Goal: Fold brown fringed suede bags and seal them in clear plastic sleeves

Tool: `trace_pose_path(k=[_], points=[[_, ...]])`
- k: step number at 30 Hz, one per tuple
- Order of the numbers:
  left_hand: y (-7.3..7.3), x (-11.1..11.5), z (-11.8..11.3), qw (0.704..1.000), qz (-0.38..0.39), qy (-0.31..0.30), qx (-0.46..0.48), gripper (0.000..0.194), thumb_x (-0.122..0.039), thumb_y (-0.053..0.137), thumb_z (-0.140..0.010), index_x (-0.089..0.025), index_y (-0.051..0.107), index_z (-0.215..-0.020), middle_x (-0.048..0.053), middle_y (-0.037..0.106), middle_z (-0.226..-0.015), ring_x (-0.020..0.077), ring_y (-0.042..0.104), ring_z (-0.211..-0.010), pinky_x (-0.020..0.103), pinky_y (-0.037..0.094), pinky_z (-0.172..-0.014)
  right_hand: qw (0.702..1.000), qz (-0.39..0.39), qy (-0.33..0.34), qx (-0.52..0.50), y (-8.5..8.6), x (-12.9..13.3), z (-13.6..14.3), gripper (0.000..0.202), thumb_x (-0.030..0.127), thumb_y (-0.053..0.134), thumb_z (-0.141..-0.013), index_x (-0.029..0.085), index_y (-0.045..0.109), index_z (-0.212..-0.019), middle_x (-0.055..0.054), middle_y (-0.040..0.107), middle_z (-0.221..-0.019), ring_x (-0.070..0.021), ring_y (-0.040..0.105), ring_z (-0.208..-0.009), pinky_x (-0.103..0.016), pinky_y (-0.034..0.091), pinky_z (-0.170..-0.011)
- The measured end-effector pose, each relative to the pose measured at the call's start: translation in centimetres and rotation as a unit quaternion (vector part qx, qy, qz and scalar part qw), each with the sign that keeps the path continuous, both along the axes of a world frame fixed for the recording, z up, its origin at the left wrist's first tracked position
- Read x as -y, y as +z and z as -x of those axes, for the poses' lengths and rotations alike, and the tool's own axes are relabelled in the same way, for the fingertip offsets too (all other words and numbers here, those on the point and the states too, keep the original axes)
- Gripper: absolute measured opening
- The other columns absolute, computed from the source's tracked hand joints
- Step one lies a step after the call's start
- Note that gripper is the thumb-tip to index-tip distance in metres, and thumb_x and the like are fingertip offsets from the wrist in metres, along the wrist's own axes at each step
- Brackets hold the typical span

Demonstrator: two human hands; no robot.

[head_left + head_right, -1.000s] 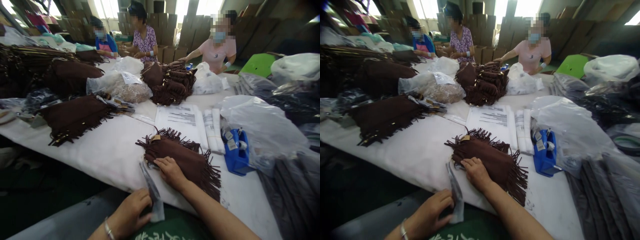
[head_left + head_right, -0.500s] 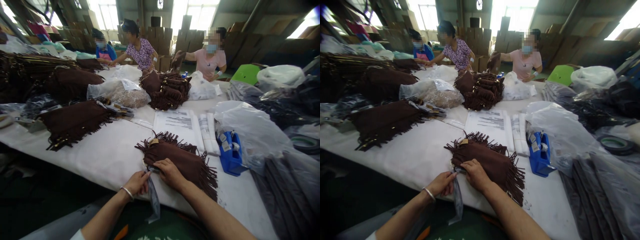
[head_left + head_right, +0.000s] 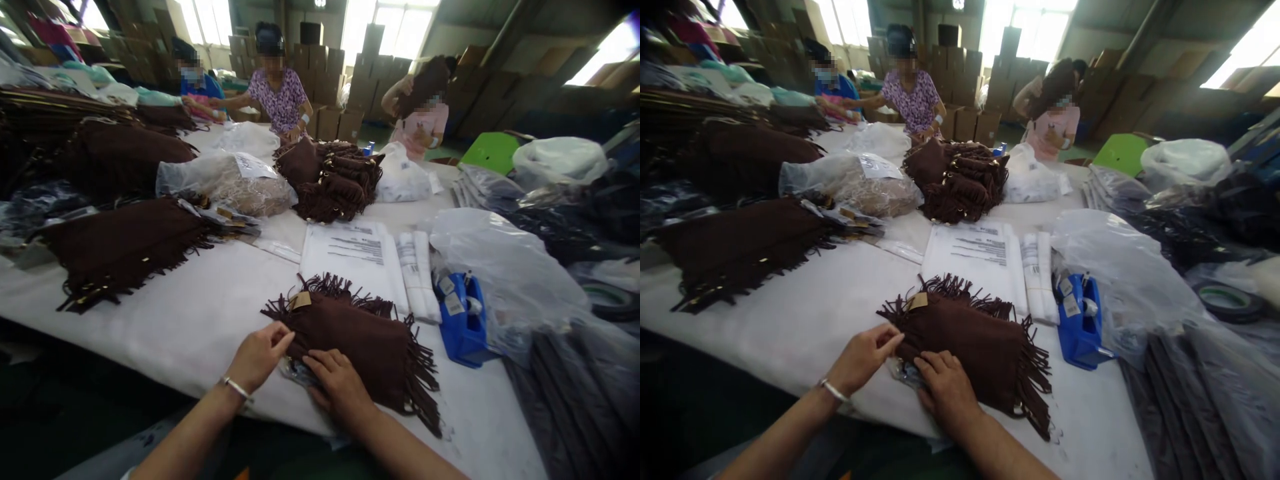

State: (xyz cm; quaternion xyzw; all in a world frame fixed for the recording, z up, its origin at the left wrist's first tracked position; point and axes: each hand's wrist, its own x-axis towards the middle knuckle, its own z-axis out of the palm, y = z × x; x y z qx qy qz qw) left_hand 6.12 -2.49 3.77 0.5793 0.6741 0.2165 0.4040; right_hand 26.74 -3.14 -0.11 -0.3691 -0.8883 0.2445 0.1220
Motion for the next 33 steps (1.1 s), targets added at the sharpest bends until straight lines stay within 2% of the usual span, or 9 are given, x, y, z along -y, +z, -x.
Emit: trace_pose_path(k=[2,4,8,11,16,22,25,28,33], points=[[0.3,-3.4,-0.1,0.993,-0.107,0.004,-0.050,0.023,-0.032,0.051,-0.083,-0.019,0.060,-0.100,0.008,0.063,-0.097,0.0227,0.055,-0.097,0.039,0.039,-0.093,1.000,0.004,-0.001,-0.004,0.1,-0.4,0.0,0.052,0.018,0.059,-0.081,0.025,0.047,-0.131,-0.004,0.052,-0.130,-0.0252,0.046,-0.110,-0.041,0.038,-0.097],[-0.4,-6.8,-0.5,0.985,-0.156,0.001,-0.071,0.028,-0.019,0.055,-0.076,-0.017,0.062,-0.103,0.012,0.060,-0.106,0.0273,0.046,-0.111,0.044,0.030,-0.101,1.000,0.006,-0.002,-0.004,0.1,-0.7,-0.1,0.053,0.017,0.059,-0.081,0.025,0.047,-0.131,-0.004,0.052,-0.130,-0.0248,0.046,-0.110,-0.040,0.038,-0.097],[-2.5,-11.0,0.5,0.983,-0.170,0.019,-0.070,0.017,-0.017,0.058,-0.070,-0.017,0.069,-0.083,0.011,0.064,-0.089,0.0272,0.050,-0.104,0.041,0.034,-0.099,1.000,0.009,0.001,-0.007,-0.1,-0.7,-0.2,0.053,0.019,0.059,-0.081,0.025,0.045,-0.132,-0.003,0.052,-0.130,-0.0241,0.046,-0.109,-0.039,0.039,-0.096],[-3.2,-11.1,4.1,0.981,-0.152,0.099,-0.064,0.018,-0.031,0.059,-0.073,-0.018,0.070,-0.079,0.007,0.066,-0.083,0.0246,0.056,-0.092,0.036,0.039,-0.091,1.000,0.008,-0.002,-0.011,-0.4,-0.7,-0.2,0.055,0.020,0.059,-0.081,0.026,0.044,-0.133,-0.003,0.051,-0.131,-0.0242,0.045,-0.110,-0.040,0.038,-0.098],[-3.4,-5.3,10.0,0.948,-0.072,0.309,-0.037,0.046,-0.053,0.058,-0.070,-0.012,0.071,-0.085,0.000,0.056,-0.049,0.0180,0.053,-0.052,0.028,0.042,-0.053,1.000,0.016,0.008,-0.015,-0.2,-1.0,-0.1,0.054,0.012,0.056,-0.080,0.023,0.047,-0.132,-0.005,0.054,-0.126,-0.0239,0.046,-0.108,-0.038,0.039,-0.097],[-4.2,3.8,10.2,0.894,-0.033,0.446,0.042,0.060,-0.061,0.062,-0.064,-0.011,0.067,-0.097,0.002,0.064,-0.062,0.0131,0.051,-0.042,0.025,0.040,-0.042,0.997,0.070,0.003,-0.015,2.4,-2.1,0.2,0.040,0.027,0.059,-0.085,0.022,0.054,-0.124,-0.006,0.058,-0.117,-0.0234,0.050,-0.103,-0.036,0.043,-0.092],[-4.1,7.1,9.1,0.882,-0.038,0.467,0.048,0.057,-0.060,0.065,-0.062,-0.013,0.068,-0.093,0.001,0.066,-0.062,0.0156,0.056,-0.048,0.028,0.048,-0.053,0.998,0.056,-0.018,-0.038,3.7,-3.7,1.9,0.038,0.036,0.055,-0.089,0.021,0.054,-0.123,-0.005,0.060,-0.111,-0.0217,0.050,-0.102,-0.033,0.043,-0.091],[-3.7,9.6,7.7,0.890,-0.052,0.453,0.000,0.055,-0.060,0.066,-0.061,-0.016,0.069,-0.094,0.001,0.068,-0.063,0.0221,0.064,-0.061,0.030,0.052,-0.063,0.999,-0.033,0.015,-0.022,3.5,-5.9,5.6,0.041,0.029,0.058,-0.086,0.019,0.051,-0.125,-0.007,0.055,-0.118,-0.0229,0.046,-0.107,-0.036,0.040,-0.093],[-3.5,12.3,5.1,0.921,-0.191,0.324,-0.100,0.030,-0.048,0.061,-0.075,-0.024,0.069,-0.089,0.003,0.071,-0.090,0.0239,0.066,-0.084,0.031,0.053,-0.081,0.995,-0.080,0.064,0.003,1.5,-8.9,11.4,0.009,0.017,0.057,-0.083,0.015,0.065,-0.087,-0.009,0.059,-0.106,-0.0249,0.046,-0.105,-0.039,0.041,-0.089]])
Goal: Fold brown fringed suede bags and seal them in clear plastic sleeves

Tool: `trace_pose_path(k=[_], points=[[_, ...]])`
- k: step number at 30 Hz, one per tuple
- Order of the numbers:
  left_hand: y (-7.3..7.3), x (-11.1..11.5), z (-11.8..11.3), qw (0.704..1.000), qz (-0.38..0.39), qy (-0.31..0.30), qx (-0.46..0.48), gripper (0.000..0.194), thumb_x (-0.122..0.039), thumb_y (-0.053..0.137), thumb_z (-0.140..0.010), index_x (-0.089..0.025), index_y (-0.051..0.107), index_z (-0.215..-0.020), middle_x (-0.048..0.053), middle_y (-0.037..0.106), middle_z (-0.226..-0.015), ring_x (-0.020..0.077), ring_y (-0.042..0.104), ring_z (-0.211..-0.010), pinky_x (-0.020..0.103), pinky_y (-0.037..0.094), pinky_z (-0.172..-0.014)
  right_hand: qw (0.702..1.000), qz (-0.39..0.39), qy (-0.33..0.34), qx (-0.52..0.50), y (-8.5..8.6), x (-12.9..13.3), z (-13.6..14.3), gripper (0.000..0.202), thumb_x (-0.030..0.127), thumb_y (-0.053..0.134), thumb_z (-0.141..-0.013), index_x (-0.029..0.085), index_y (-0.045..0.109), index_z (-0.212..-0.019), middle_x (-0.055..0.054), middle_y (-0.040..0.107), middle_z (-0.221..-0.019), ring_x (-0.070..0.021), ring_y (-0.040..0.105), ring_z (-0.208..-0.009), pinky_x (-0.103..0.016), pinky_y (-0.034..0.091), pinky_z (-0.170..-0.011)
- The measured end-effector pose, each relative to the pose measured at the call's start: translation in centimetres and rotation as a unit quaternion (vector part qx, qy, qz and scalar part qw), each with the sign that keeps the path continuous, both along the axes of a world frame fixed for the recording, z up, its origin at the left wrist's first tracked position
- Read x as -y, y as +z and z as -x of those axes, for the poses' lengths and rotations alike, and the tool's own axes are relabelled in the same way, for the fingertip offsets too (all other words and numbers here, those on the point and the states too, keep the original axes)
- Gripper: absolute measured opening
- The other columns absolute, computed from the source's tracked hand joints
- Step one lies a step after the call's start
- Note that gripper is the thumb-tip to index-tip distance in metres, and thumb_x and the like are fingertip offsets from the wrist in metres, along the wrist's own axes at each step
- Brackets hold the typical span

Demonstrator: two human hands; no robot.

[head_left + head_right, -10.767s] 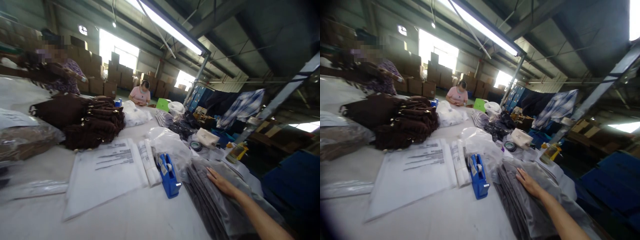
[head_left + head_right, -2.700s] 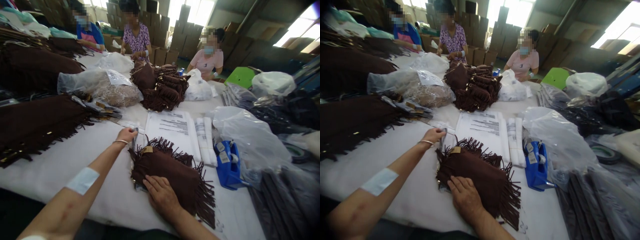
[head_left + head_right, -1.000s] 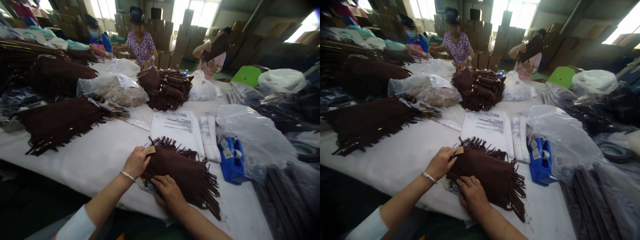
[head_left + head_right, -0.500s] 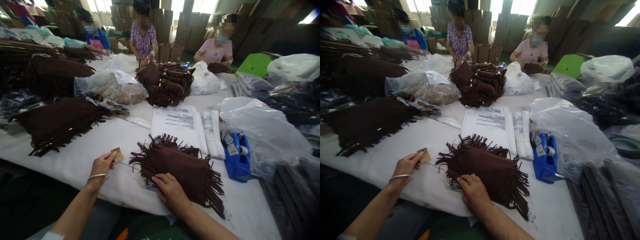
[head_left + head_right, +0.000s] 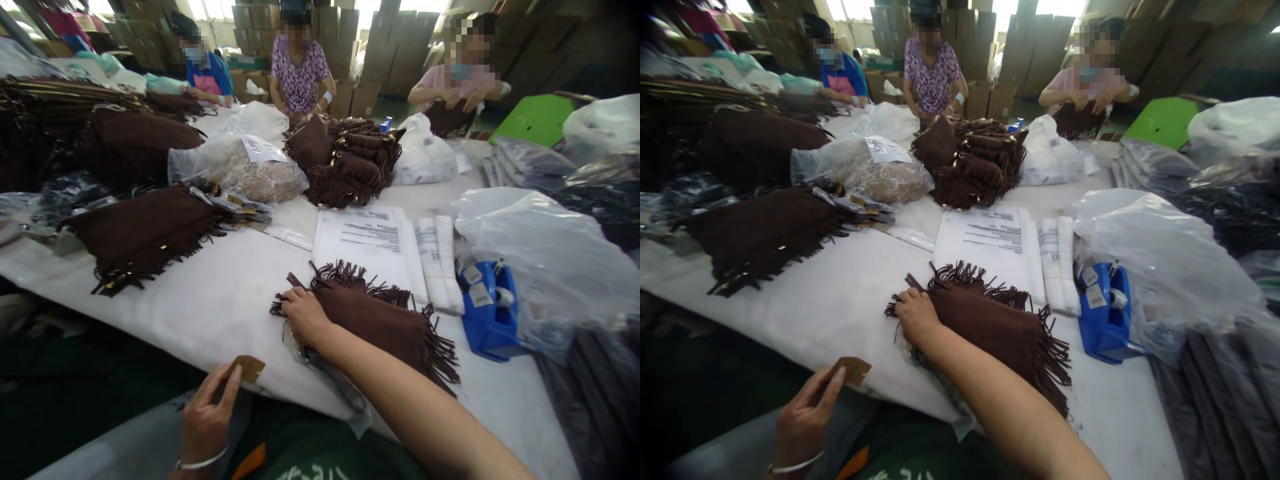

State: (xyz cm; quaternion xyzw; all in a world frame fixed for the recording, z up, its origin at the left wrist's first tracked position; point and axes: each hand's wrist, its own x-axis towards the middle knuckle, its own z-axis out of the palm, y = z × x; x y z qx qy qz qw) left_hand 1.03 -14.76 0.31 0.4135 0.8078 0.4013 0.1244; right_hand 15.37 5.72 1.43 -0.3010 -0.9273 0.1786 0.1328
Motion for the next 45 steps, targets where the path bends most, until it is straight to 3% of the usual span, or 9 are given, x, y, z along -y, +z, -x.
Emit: trace_pose_path(k=[6,11,16,20,27,31,34,39,45], points=[[1.0,0.0,-2.1,0.966,-0.128,-0.206,-0.088,0.022,-0.019,0.055,-0.085,-0.026,0.062,-0.104,0.002,0.066,-0.094,0.0176,0.063,-0.084,0.030,0.051,-0.083,0.986,0.027,-0.132,-0.094,0.5,0.2,-3.8,0.027,0.026,0.048,-0.092,0.014,0.053,-0.116,-0.011,0.053,-0.117,-0.0219,0.044,-0.113,-0.038,0.038,-0.098],[2.0,-4.1,-4.9,0.954,-0.146,-0.259,-0.039,0.016,-0.016,0.057,-0.085,-0.023,0.061,-0.099,0.003,0.064,-0.090,0.0164,0.060,-0.084,0.029,0.049,-0.081,0.946,0.211,-0.043,-0.242,2.1,4.8,-9.5,0.045,0.023,0.059,-0.085,0.023,0.048,-0.128,-0.007,0.052,-0.125,-0.0182,0.047,-0.115,-0.032,0.042,-0.097],[2.2,-8.8,-7.1,0.943,-0.047,-0.317,0.085,0.014,-0.031,0.054,-0.088,-0.020,0.060,-0.082,0.001,0.060,-0.078,0.0152,0.057,-0.077,0.026,0.047,-0.073,0.887,0.356,-0.130,-0.265,1.7,6.8,-10.3,0.018,0.033,0.064,-0.081,0.019,0.067,-0.092,-0.002,0.065,-0.085,-0.0160,0.058,-0.081,-0.027,0.047,-0.077],[2.2,-10.1,-7.1,0.937,0.048,-0.325,0.115,0.024,-0.040,0.050,-0.089,-0.019,0.059,-0.080,0.000,0.058,-0.077,0.0148,0.055,-0.074,0.025,0.045,-0.071,0.810,0.435,-0.212,-0.331,0.9,6.2,-10.3,0.023,0.038,0.062,-0.081,0.015,0.063,-0.078,0.001,0.060,-0.070,-0.0124,0.053,-0.065,-0.023,0.043,-0.062],[1.9,-9.8,-6.8,0.882,0.024,-0.461,0.099,0.011,-0.028,0.052,-0.090,-0.020,0.059,-0.088,0.003,0.058,-0.089,0.0161,0.053,-0.089,0.029,0.044,-0.082,0.786,0.497,-0.180,-0.321,0.1,5.8,-10.8,0.035,0.046,0.058,-0.084,0.014,0.061,-0.068,0.003,0.052,-0.061,-0.0094,0.044,-0.057,-0.021,0.035,-0.054],[2.5,-10.4,-6.2,0.842,0.000,-0.534,0.072,0.010,-0.023,0.054,-0.089,-0.019,0.061,-0.083,0.004,0.059,-0.085,0.0162,0.054,-0.086,0.030,0.047,-0.080,0.733,0.600,-0.141,-0.288,0.1,5.7,-11.1,0.038,0.048,0.057,-0.084,0.014,0.058,-0.067,0.005,0.047,-0.052,-0.0063,0.037,-0.045,-0.019,0.027,-0.044],[2.4,-11.0,-5.8,0.840,-0.050,-0.540,0.000,0.012,-0.017,0.051,-0.090,-0.018,0.062,-0.094,0.006,0.062,-0.091,0.0170,0.055,-0.091,0.031,0.048,-0.082,0.793,0.520,-0.133,-0.288,0.9,5.5,-11.8,0.026,0.041,0.057,-0.087,0.016,0.063,-0.082,0.001,0.060,-0.066,-0.0091,0.050,-0.052,-0.020,0.039,-0.048],[-0.2,-11.1,-6.8,0.830,-0.130,-0.503,-0.205,0.040,-0.005,0.044,-0.089,-0.019,0.052,-0.125,0.010,0.058,-0.121,0.0223,0.046,-0.117,0.043,0.038,-0.102,0.967,0.145,-0.011,-0.210,0.5,4.1,-14.4,0.021,0.021,0.047,-0.094,0.023,0.066,-0.103,-0.004,0.065,-0.110,-0.0161,0.055,-0.105,-0.033,0.043,-0.095],[-1.1,-9.3,-7.0,0.783,-0.034,-0.534,-0.318,0.056,0.004,0.032,-0.082,-0.016,0.045,-0.132,0.009,0.041,-0.142,0.0280,0.020,-0.138,0.054,0.025,-0.109,1.000,-0.026,0.010,-0.005,-1.8,5.0,-15.9,0.036,0.009,0.050,-0.088,0.025,0.059,-0.119,-0.003,0.051,-0.134,-0.0184,0.035,-0.131,-0.044,0.028,-0.111]])
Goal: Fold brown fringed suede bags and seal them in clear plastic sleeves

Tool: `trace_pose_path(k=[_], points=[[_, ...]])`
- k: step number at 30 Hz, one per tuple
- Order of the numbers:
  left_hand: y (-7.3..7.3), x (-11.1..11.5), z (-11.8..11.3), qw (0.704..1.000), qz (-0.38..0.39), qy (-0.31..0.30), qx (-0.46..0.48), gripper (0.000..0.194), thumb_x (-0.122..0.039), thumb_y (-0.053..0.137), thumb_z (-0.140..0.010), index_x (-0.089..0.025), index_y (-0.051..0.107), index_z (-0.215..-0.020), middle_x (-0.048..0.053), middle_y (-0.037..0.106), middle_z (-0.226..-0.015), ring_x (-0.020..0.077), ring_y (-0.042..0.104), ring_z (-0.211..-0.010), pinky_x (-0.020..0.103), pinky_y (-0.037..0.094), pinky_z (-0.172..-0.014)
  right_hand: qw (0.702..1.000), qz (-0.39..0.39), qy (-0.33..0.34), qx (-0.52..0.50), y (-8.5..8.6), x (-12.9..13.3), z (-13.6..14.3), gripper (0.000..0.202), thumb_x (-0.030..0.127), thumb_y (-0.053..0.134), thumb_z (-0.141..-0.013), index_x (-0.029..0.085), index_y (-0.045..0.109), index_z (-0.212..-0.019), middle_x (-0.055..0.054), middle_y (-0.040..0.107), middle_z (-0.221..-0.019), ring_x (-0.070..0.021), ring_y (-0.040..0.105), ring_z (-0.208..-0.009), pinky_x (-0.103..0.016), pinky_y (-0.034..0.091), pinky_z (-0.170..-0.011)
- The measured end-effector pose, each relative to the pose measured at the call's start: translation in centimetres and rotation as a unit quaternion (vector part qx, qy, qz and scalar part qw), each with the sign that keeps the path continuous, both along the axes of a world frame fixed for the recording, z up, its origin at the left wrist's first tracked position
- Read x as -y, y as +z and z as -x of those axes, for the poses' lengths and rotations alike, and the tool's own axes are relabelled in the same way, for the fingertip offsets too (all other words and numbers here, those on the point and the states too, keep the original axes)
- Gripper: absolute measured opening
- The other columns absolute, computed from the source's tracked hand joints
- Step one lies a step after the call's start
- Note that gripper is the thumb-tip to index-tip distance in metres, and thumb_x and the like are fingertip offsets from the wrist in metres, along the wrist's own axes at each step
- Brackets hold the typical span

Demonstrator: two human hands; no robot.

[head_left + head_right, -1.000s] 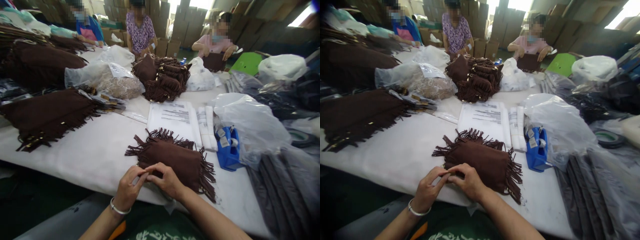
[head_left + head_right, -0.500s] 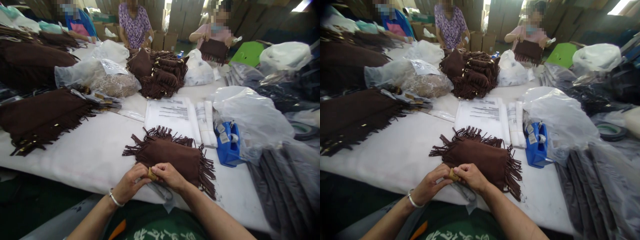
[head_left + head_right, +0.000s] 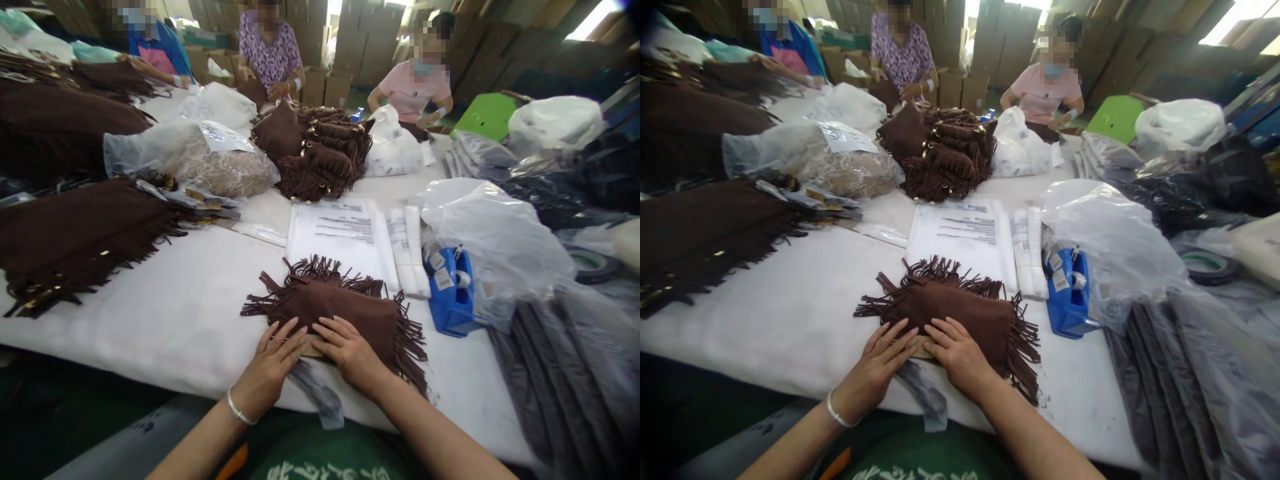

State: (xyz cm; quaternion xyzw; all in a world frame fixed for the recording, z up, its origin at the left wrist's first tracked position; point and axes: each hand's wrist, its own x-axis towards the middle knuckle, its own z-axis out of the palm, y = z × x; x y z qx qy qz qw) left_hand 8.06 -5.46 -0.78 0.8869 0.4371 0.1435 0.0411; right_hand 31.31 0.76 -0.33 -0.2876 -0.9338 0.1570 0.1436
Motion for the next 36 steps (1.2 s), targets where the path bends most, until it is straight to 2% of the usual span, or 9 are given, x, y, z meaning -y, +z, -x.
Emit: trace_pose_path(k=[7,12,17,19,22,24,26,32,36], points=[[0.3,1.1,1.7,0.999,-0.016,0.001,-0.028,0.046,-0.014,0.046,-0.089,-0.018,0.041,-0.135,0.007,0.049,-0.136,0.0265,0.031,-0.134,0.054,0.021,-0.111,0.998,0.029,-0.055,0.021,1.9,3.5,2.6,0.073,0.046,0.059,-0.082,0.014,0.033,-0.141,-0.012,0.029,-0.148,-0.0286,0.018,-0.138,-0.050,0.023,-0.112],[-1.0,0.1,-0.4,0.996,-0.029,0.054,0.064,0.041,-0.015,0.052,-0.087,-0.016,0.049,-0.128,0.010,0.059,-0.124,0.0266,0.047,-0.120,0.052,0.034,-0.105,0.992,-0.039,-0.091,0.077,-0.5,3.9,3.7,0.058,0.022,0.052,-0.086,0.007,0.035,-0.139,-0.017,0.032,-0.145,-0.0310,0.024,-0.136,-0.048,0.025,-0.111],[-0.7,1.9,0.5,0.964,0.043,0.129,0.228,0.042,-0.021,0.056,-0.086,-0.023,0.050,-0.128,0.008,0.051,-0.133,0.0272,0.037,-0.129,0.052,0.033,-0.108,0.978,-0.114,-0.147,0.091,-2.2,3.9,5.2,0.048,0.018,0.050,-0.088,0.006,0.044,-0.134,-0.021,0.038,-0.141,-0.0394,0.029,-0.132,-0.053,0.036,-0.102],[-0.5,2.8,1.4,0.895,0.136,0.244,0.349,0.037,-0.028,0.056,-0.087,-0.023,0.053,-0.123,0.007,0.053,-0.131,0.0255,0.043,-0.126,0.049,0.034,-0.109,0.975,-0.128,-0.153,0.099,-2.3,3.7,5.8,0.045,0.014,0.049,-0.087,0.005,0.047,-0.131,-0.022,0.041,-0.138,-0.0406,0.033,-0.129,-0.054,0.039,-0.099],[0.1,3.2,2.3,0.685,0.291,0.384,0.547,0.036,-0.040,0.053,-0.088,-0.019,0.057,-0.118,0.009,0.060,-0.124,0.0234,0.052,-0.118,0.044,0.037,-0.108,0.975,-0.129,-0.135,0.120,-1.8,2.8,6.0,0.043,0.009,0.047,-0.086,0.003,0.049,-0.129,-0.024,0.045,-0.134,-0.0404,0.039,-0.126,-0.054,0.040,-0.098],[0.5,3.0,2.2,0.546,0.352,0.386,0.654,0.039,-0.041,0.050,-0.089,-0.014,0.058,-0.116,0.012,0.061,-0.122,0.0228,0.054,-0.117,0.040,0.040,-0.106,0.977,-0.117,-0.121,0.132,-1.0,2.2,5.5,0.044,0.006,0.047,-0.085,0.002,0.049,-0.129,-0.023,0.048,-0.132,-0.0387,0.042,-0.124,-0.052,0.041,-0.098],[1.0,2.6,1.7,0.452,0.389,0.369,0.713,0.038,-0.039,0.050,-0.090,-0.012,0.059,-0.114,0.013,0.061,-0.121,0.0225,0.055,-0.115,0.038,0.041,-0.105,0.978,-0.104,-0.119,0.133,-0.3,2.1,4.9,0.046,0.004,0.045,-0.084,0.004,0.048,-0.130,-0.022,0.049,-0.132,-0.0349,0.046,-0.121,-0.047,0.043,-0.098],[1.0,0.4,-0.8,0.289,0.498,0.181,0.797,0.054,-0.053,0.042,-0.090,-0.014,0.053,-0.124,0.012,0.061,-0.122,0.0283,0.050,-0.121,0.046,0.034,-0.107,0.986,-0.099,-0.098,0.093,0.2,5.2,3.6,0.047,0.012,0.046,-0.087,0.007,0.044,-0.134,-0.017,0.048,-0.135,-0.0297,0.047,-0.122,-0.041,0.044,-0.100],[0.2,-2.2,-0.4,0.274,0.500,0.134,0.811,0.064,-0.062,0.034,-0.088,-0.017,0.046,-0.133,0.010,0.057,-0.127,0.0289,0.044,-0.125,0.048,0.030,-0.109,0.989,-0.089,-0.060,0.101,-0.4,6.8,2.9,0.051,0.010,0.044,-0.087,0.007,0.038,-0.138,-0.015,0.042,-0.140,-0.0293,0.037,-0.129,-0.041,0.039,-0.105]])
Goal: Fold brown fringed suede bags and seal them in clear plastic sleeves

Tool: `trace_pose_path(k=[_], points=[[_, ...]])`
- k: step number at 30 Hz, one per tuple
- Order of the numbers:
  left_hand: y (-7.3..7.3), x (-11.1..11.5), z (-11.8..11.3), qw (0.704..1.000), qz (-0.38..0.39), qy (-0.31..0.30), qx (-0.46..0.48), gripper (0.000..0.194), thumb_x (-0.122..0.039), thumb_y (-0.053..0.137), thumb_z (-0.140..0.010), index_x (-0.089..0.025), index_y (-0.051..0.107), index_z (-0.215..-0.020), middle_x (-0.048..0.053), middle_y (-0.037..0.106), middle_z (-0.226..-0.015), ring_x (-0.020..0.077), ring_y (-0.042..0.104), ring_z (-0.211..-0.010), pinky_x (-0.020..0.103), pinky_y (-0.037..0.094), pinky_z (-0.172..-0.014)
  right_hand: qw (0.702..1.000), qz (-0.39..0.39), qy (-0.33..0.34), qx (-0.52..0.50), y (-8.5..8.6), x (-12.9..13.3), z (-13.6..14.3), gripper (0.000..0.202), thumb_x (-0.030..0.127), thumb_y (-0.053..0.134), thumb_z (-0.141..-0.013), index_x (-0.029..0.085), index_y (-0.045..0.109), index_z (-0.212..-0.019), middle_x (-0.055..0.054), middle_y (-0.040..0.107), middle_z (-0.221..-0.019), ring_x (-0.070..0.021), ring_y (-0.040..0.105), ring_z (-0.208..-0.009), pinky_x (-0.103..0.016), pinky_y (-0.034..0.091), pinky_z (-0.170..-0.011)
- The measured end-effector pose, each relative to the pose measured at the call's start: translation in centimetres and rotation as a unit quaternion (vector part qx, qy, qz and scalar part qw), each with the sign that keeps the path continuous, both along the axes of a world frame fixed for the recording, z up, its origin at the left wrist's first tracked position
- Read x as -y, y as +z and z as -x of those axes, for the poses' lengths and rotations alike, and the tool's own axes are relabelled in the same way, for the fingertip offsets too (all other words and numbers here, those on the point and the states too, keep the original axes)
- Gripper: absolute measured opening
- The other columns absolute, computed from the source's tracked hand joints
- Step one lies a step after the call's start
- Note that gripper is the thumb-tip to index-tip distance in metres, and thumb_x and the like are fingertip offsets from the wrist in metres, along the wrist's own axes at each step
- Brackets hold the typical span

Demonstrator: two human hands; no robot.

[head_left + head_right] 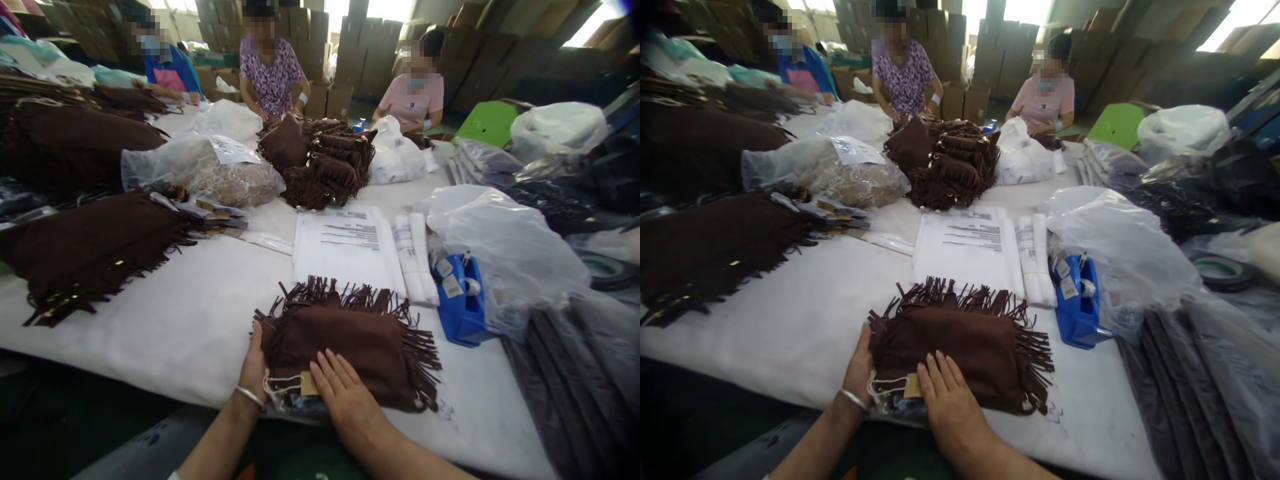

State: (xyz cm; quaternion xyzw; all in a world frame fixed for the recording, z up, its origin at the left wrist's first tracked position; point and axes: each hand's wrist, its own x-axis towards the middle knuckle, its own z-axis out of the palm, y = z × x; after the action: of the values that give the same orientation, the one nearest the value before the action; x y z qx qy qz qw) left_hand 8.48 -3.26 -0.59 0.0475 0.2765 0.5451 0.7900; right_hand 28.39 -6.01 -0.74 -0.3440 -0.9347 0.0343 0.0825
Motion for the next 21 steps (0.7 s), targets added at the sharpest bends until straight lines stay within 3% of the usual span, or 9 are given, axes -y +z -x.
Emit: trace_pose_path(k=[3,5,7,9,11,13,14,17,21], points=[[0.0,-1.5,1.4,0.993,-0.034,0.039,-0.103,0.062,-0.058,0.033,-0.090,-0.018,0.040,-0.137,0.009,0.054,-0.131,0.0271,0.042,-0.127,0.048,0.027,-0.110,0.999,0.014,0.032,0.011,-0.2,0.2,-0.6,0.059,0.006,0.042,-0.085,0.007,0.028,-0.142,-0.016,0.031,-0.146,-0.0301,0.027,-0.135,-0.044,0.035,-0.108],[0.1,-1.9,1.9,0.956,-0.091,0.029,-0.279,0.060,-0.055,0.030,-0.092,-0.017,0.036,-0.139,0.008,0.049,-0.136,0.0256,0.036,-0.131,0.046,0.022,-0.113,0.998,0.028,0.053,0.008,-0.3,0.1,-0.9,0.062,0.007,0.042,-0.085,0.006,0.022,-0.144,-0.017,0.024,-0.148,-0.0313,0.020,-0.137,-0.046,0.033,-0.109],[-0.1,-2.1,1.5,0.875,-0.153,-0.004,-0.459,0.059,-0.051,0.039,-0.091,-0.017,0.037,-0.139,0.007,0.041,-0.143,0.0247,0.027,-0.136,0.043,0.014,-0.115,0.997,0.044,0.066,0.004,-0.5,0.2,-1.0,0.063,0.009,0.042,-0.086,0.006,0.019,-0.145,-0.018,0.019,-0.149,-0.0322,0.015,-0.138,-0.048,0.032,-0.109],[-0.5,-1.9,0.2,0.767,-0.221,-0.055,-0.600,0.060,-0.046,0.053,-0.086,-0.016,0.039,-0.137,0.007,0.034,-0.147,0.0257,0.018,-0.139,0.045,0.006,-0.116,0.996,0.060,0.072,-0.001,-0.7,0.2,-1.0,0.061,0.010,0.040,-0.088,0.005,0.017,-0.145,-0.018,0.017,-0.150,-0.0324,0.013,-0.138,-0.049,0.030,-0.110],[-1.2,-1.7,-1.4,0.654,-0.285,-0.112,-0.692,0.062,-0.040,0.056,-0.084,-0.012,0.039,-0.137,0.011,0.030,-0.148,0.0271,0.015,-0.139,0.050,0.003,-0.115,0.994,0.077,0.076,-0.010,-0.9,0.2,-1.1,0.058,0.013,0.039,-0.091,0.005,0.017,-0.145,-0.018,0.017,-0.150,-0.0317,0.011,-0.139,-0.049,0.027,-0.111],[-1.7,-1.4,-2.6,0.539,-0.339,-0.158,-0.755,0.059,-0.037,0.046,-0.089,-0.010,0.031,-0.140,0.014,0.027,-0.148,0.0260,0.013,-0.140,0.053,0.009,-0.114,0.990,0.105,0.086,-0.028,-0.9,-0.1,-1.2,0.058,0.022,0.041,-0.094,0.005,0.019,-0.145,-0.019,0.018,-0.149,-0.0309,0.010,-0.139,-0.049,0.023,-0.113],[-1.7,-1.3,-2.8,0.511,-0.356,-0.169,-0.764,0.057,-0.035,0.041,-0.092,-0.010,0.028,-0.141,0.014,0.025,-0.149,0.0246,0.013,-0.140,0.053,0.012,-0.114,0.987,0.123,0.091,-0.040,-0.7,-0.3,-1.4,0.060,0.028,0.043,-0.094,0.005,0.020,-0.144,-0.018,0.020,-0.149,-0.0302,0.009,-0.139,-0.049,0.021,-0.113],[-1.2,-0.9,-2.6,0.491,-0.387,-0.181,-0.759,0.049,-0.030,0.030,-0.096,-0.017,0.023,-0.143,0.010,0.024,-0.150,0.0203,0.014,-0.140,0.048,0.020,-0.113,0.972,0.193,0.110,-0.080,0.4,-0.8,-2.4,0.066,0.046,0.044,-0.093,0.010,0.024,-0.144,-0.015,0.026,-0.148,-0.0269,0.011,-0.140,-0.047,0.017,-0.115],[-0.6,-0.9,-1.7,0.490,-0.370,-0.157,-0.774,0.046,-0.028,0.029,-0.097,-0.021,0.026,-0.142,0.007,0.033,-0.147,0.0176,0.026,-0.136,0.041,0.029,-0.111,0.957,0.237,0.090,-0.141,2.0,-0.4,-5.1,0.053,0.045,0.040,-0.095,0.015,0.038,-0.138,-0.011,0.039,-0.143,-0.0219,0.021,-0.138,-0.044,0.016,-0.114]])
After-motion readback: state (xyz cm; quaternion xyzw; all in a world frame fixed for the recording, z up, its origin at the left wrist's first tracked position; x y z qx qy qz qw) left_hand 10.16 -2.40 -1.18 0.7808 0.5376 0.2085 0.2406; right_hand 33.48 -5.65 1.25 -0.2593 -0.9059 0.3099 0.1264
